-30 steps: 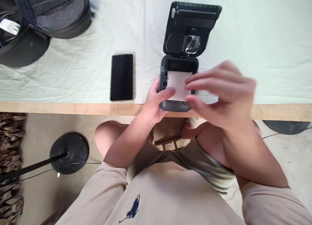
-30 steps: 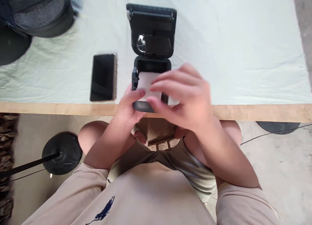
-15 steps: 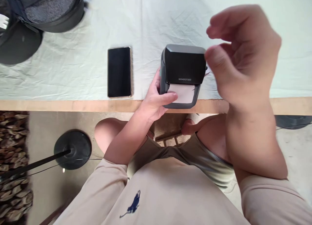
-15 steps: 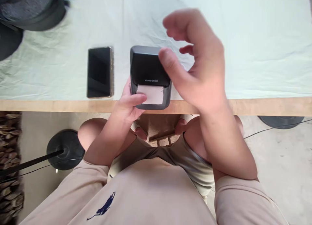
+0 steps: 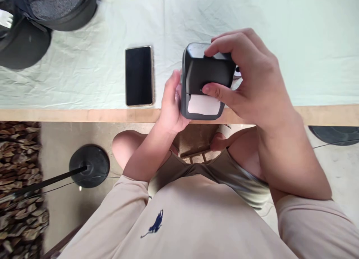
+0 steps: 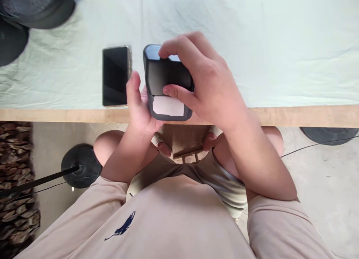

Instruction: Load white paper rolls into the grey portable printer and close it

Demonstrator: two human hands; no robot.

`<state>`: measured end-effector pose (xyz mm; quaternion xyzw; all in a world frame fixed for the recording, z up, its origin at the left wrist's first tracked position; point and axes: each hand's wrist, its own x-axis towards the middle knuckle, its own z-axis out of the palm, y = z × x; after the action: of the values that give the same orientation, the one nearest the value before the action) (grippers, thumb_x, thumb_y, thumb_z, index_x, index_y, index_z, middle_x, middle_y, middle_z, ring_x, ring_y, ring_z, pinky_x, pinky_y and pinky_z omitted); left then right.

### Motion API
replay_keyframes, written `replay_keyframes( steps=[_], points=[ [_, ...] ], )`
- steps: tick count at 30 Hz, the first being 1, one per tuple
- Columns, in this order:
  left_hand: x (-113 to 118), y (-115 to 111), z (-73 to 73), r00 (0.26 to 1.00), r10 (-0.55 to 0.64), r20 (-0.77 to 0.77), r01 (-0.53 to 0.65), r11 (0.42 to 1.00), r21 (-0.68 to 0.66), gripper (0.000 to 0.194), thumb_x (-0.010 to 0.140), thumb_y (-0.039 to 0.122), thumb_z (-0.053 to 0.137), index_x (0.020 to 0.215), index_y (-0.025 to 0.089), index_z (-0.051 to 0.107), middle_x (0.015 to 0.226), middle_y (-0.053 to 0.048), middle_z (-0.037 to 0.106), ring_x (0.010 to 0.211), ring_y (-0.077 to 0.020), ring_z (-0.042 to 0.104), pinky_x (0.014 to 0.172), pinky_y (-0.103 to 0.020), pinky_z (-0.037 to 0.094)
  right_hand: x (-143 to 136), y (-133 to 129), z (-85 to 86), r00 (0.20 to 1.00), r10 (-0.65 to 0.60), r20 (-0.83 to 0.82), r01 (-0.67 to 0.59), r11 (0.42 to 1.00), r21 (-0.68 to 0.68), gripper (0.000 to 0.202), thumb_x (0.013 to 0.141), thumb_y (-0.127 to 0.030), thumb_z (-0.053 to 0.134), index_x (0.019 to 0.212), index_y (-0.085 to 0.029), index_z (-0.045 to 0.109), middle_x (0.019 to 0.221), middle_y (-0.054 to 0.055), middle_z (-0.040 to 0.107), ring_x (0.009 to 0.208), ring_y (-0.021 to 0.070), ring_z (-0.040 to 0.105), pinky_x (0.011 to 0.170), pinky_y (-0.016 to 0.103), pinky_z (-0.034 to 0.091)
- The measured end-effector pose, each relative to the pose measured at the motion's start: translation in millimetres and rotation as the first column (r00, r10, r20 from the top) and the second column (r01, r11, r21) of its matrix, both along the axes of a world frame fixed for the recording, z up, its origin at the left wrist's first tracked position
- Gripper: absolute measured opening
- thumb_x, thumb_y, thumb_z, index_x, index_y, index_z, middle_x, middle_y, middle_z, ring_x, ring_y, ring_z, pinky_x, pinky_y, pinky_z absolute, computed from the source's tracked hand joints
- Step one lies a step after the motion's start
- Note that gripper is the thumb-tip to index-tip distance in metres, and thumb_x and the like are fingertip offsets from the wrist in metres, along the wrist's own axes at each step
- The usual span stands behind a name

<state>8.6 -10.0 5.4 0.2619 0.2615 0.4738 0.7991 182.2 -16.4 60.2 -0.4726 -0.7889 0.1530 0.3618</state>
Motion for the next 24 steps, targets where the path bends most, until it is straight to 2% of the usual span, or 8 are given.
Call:
replay_keyframes(
  steps=[4, 6, 8, 13, 16, 18, 21, 24],
  points=[
    [3.6, 2.7, 1.5, 0.998, 0.055, 0.023, -0.054, 0.998, -0.041, 0.044, 0.109, 0.059, 0.054, 0.11, 0.022, 0.077, 0.102, -0.009, 0.085, 0.154, -0.036, 0.06, 0.121, -0.049, 0.06, 7.9, -1.9, 2.6, 1.0, 0.001, -0.022, 0.001, 0.996, 0.086, 0.03, 0.103, -0.034, 0.065, 0.13, -0.024, 0.073, 0.141, 0.013, 0.074, 0.136, 0.029, 0.068, 0.111, 0.047, 0.059],
    [3.8, 4.4, 0.3, 0.997, 0.066, 0.041, -0.064, 0.996, -0.064, 0.04, 0.111, 0.052, 0.053, 0.11, 0.02, 0.077, 0.104, -0.008, 0.085, 0.15, -0.0347, 0.064, 0.123, -0.048, 0.059, 13.9, -3.8, 3.6, 0.999, -0.039, -0.016, 0.04, 0.996, 0.083, 0.031, 0.105, -0.031, 0.06, 0.131, -0.024, 0.073, 0.138, 0.013, 0.075, 0.133, 0.0279, 0.07, 0.111, 0.046, 0.059],
    [3.8, 5.6, -0.5, 0.997, 0.069, 0.03, -0.066, 0.994, -0.086, 0.037, 0.112, 0.048, 0.053, 0.111, 0.019, 0.076, 0.111, -0.007, 0.084, 0.148, -0.0338, 0.066, 0.124, -0.048, 0.058, 20.1, -5.4, 3.1, 1.0, -0.021, -0.006, 0.021, 0.999, 0.044, 0.035, 0.101, -0.031, 0.063, 0.135, -0.027, 0.071, 0.138, 0.01, 0.076, 0.132, 0.0277, 0.071, 0.106, 0.045, 0.062],
    [5.7, 5.7, 0.5, 0.976, 0.13, -0.172, -0.147, 0.985, -0.09, 0.044, 0.106, 0.061, 0.058, 0.106, 0.02, 0.071, 0.113, -0.007, 0.08, 0.159, -0.0389, 0.054, 0.118, -0.049, 0.061, 30.4, -5.5, -4.1, 0.991, 0.109, -0.073, -0.113, 0.992, -0.059, 0.059, 0.091, -0.033, 0.08, 0.147, -0.029, 0.063, 0.153, 0.011, 0.069, 0.141, 0.0295, 0.068, 0.105, 0.043, 0.065],
    [6.8, 6.3, 1.6, 0.984, 0.097, -0.152, -0.11, 0.99, -0.083, 0.043, 0.102, 0.061, 0.064, 0.107, 0.019, 0.071, 0.114, -0.008, 0.08, 0.159, -0.0393, 0.054, 0.119, -0.048, 0.06, 31.8, -5.7, -7.1, 0.99, 0.102, -0.099, -0.106, 0.993, -0.041, 0.06, 0.09, -0.032, 0.083, 0.147, -0.026, 0.065, 0.155, 0.013, 0.067, 0.14, 0.0291, 0.068, 0.099, 0.039, 0.066],
    [6.9, 7.4, 2.6, 0.988, 0.097, -0.118, -0.109, 0.988, -0.105, 0.043, 0.107, 0.06, 0.056, 0.105, 0.019, 0.071, 0.111, -0.008, 0.08, 0.157, -0.0366, 0.057, 0.12, -0.047, 0.059, 32.2, -6.5, -6.6, 0.993, 0.024, -0.116, -0.02, 0.999, 0.043, 0.055, 0.091, -0.041, 0.082, 0.141, -0.025, 0.07, 0.148, 0.014, 0.069, 0.131, 0.0309, 0.071, 0.088, 0.04, 0.066],
    [6.8, 7.8, 4.1, 0.994, 0.079, -0.078, -0.087, 0.991, -0.103, 0.052, 0.109, 0.065, 0.045, 0.105, 0.02, 0.072, 0.111, -0.009, 0.08, 0.159, -0.035, 0.056, 0.119, -0.046, 0.06, 30.8, -5.3, -2.8, 0.987, -0.13, -0.091, 0.141, 0.983, 0.119, 0.044, 0.098, -0.052, 0.072, 0.137, -0.032, 0.072, 0.127, 0.009, 0.072, 0.112, 0.0325, 0.074, 0.081, 0.045, 0.062],
    [6.4, 5.4, 2.8, 0.993, 0.081, -0.09, -0.084, 0.996, -0.035, 0.054, 0.103, 0.072, 0.054, 0.106, 0.022, 0.074, 0.115, -0.01, 0.081, 0.156, -0.0382, 0.058, 0.112, -0.044, 0.063, 21.6, 0.1, 0.7, 0.986, -0.143, 0.083, 0.139, 0.989, 0.055, 0.047, 0.098, -0.053, 0.073, 0.142, -0.039, 0.066, 0.113, 0.006, 0.073, 0.115, 0.0362, 0.073, 0.083, 0.046, 0.063]
  ],
)
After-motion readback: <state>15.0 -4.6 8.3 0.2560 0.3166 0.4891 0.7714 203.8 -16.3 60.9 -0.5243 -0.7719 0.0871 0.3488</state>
